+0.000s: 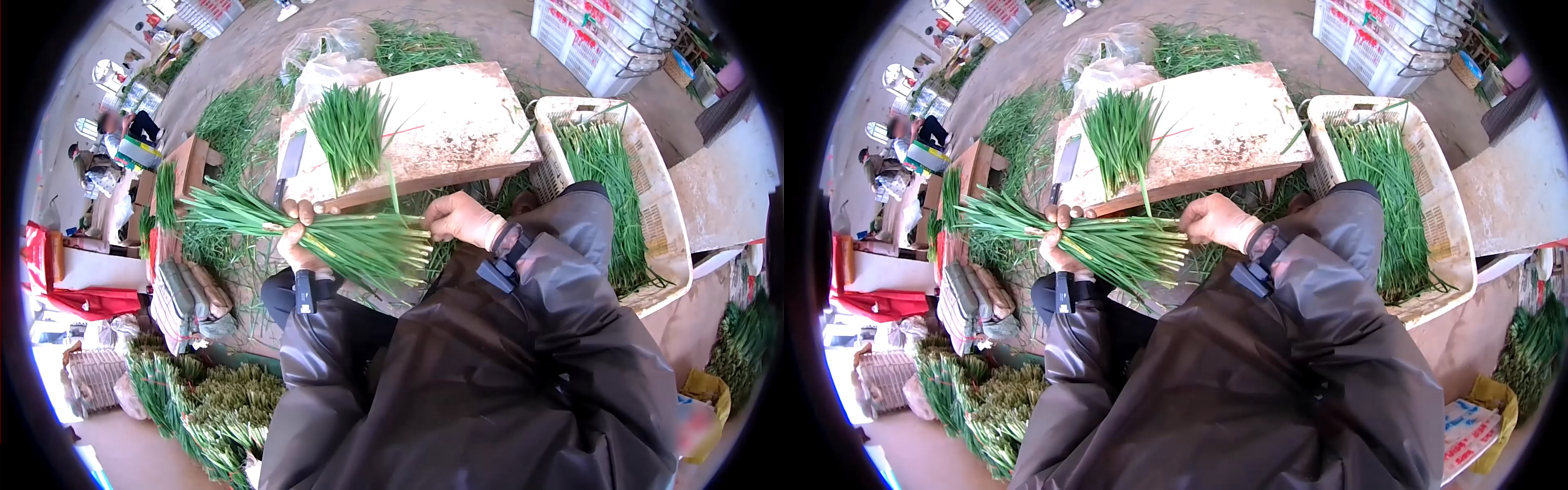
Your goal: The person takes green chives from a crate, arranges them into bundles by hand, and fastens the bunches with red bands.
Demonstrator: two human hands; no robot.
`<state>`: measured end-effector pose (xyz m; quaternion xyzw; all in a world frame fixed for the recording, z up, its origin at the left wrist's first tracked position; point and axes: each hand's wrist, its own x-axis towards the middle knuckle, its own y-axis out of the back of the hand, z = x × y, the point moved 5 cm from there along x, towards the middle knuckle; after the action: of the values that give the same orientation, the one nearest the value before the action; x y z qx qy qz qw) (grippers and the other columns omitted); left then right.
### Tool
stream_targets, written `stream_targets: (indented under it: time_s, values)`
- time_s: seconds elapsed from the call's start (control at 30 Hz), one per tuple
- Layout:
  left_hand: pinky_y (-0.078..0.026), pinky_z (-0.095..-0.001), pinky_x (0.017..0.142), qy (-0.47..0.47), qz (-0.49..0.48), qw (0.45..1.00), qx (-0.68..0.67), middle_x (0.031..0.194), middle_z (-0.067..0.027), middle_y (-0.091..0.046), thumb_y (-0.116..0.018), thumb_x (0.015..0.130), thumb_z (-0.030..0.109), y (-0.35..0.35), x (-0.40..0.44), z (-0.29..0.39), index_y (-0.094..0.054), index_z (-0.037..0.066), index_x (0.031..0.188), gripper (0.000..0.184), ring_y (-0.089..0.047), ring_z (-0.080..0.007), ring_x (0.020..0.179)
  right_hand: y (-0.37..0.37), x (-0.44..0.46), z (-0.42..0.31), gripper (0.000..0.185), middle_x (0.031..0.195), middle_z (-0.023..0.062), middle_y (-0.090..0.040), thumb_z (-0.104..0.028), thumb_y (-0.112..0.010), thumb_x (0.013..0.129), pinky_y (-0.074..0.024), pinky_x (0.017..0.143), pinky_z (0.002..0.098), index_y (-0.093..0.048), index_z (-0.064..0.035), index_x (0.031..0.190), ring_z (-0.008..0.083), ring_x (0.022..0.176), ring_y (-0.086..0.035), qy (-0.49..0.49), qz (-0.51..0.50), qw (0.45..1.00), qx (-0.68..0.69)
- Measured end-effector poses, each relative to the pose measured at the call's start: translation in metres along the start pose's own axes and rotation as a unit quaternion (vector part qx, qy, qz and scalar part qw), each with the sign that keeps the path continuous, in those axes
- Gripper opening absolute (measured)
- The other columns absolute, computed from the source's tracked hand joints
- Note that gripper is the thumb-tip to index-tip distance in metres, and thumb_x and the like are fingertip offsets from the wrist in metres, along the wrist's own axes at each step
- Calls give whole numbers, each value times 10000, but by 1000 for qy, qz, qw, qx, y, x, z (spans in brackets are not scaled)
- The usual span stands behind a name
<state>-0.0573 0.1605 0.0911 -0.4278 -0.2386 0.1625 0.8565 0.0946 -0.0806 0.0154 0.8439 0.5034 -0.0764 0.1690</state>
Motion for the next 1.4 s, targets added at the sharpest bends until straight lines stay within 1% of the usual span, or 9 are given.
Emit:
stream_targets:
  time_s: [0.13,0.4,0.67,0.87,0.9,1.03,1.17,1.2,1.4]
  values:
    - [-493,-503,1033,-8,18,1000,-5,906,4,-602,-717,812,84,5,-1,4,-546,151,1033,287,-634,-237,1033,-6,-18,-4,283,1095,153,-742,-119,-638,864,-577,881,457,-718,-117,1136,363,990,-716,140,132,846,-498]
    - [-481,-531,1052,-51,34,998,22,945,-1,-625,-709,830,100,21,3,15,-557,150,1067,286,-594,-280,1079,2,-57,-71,114,817,84,-743,-203,-750,881,-588,636,380,-718,-100,919,305,707,-728,333,216,907,-140]
    - [-478,-512,1034,-60,67,995,52,913,-17,-628,-720,801,79,16,7,7,-595,133,1044,278,-603,-268,1030,-48,-55,-71,289,948,62,-687,-260,-803,818,-591,769,387,-704,-105,1041,304,832,-693,391,185,853,-293]
    - [-477,-577,1020,-44,66,986,146,935,-68,-613,-727,803,62,20,10,3,-586,91,1030,268,-603,-302,1073,-67,-43,-48,303,946,88,-699,-265,-793,813,-580,787,387,-711,-101,1054,293,884,-705,213,-94,971,-51]
    - [-478,-589,1017,-36,67,987,140,939,-68,-615,-728,803,60,18,9,3,-587,91,1037,274,-604,-303,1072,-60,-45,-50,378,1036,97,-716,-303,-800,817,-571,851,398,-704,-74,1102,290,975,-702,268,44,937,-220]
    - [-477,-621,1014,-26,43,994,95,954,-68,-620,-739,799,64,12,8,-1,-597,93,1057,296,-604,-305,1075,-44,-27,-37,556,1250,195,-692,-367,-752,828,-526,1013,439,-659,-41,1269,381,1170,-654,204,-16,959,-198]
    - [-475,-627,1012,-13,79,992,101,960,-60,-620,-761,787,82,17,6,2,-599,105,1067,324,-598,-304,1077,-19,-29,-35,302,989,202,-750,-259,-691,828,-561,914,438,-751,-64,1051,366,1014,-716,103,-198,936,-273]
    - [-477,-626,1009,-13,75,992,98,959,-59,-621,-761,787,83,18,7,1,-599,104,1067,325,-598,-305,1074,-2,-26,-33,236,915,182,-756,-247,-677,842,-563,894,414,-779,-67,956,332,994,-730,-44,-141,974,-169]
    - [-526,-599,1010,17,80,994,72,939,-69,-627,-735,790,29,4,4,-12,-582,93,1072,327,-633,-314,1037,2,-14,-59,578,1305,163,-656,-357,-806,867,-516,1016,427,-627,-75,1340,339,1207,-630,227,182,931,-222]
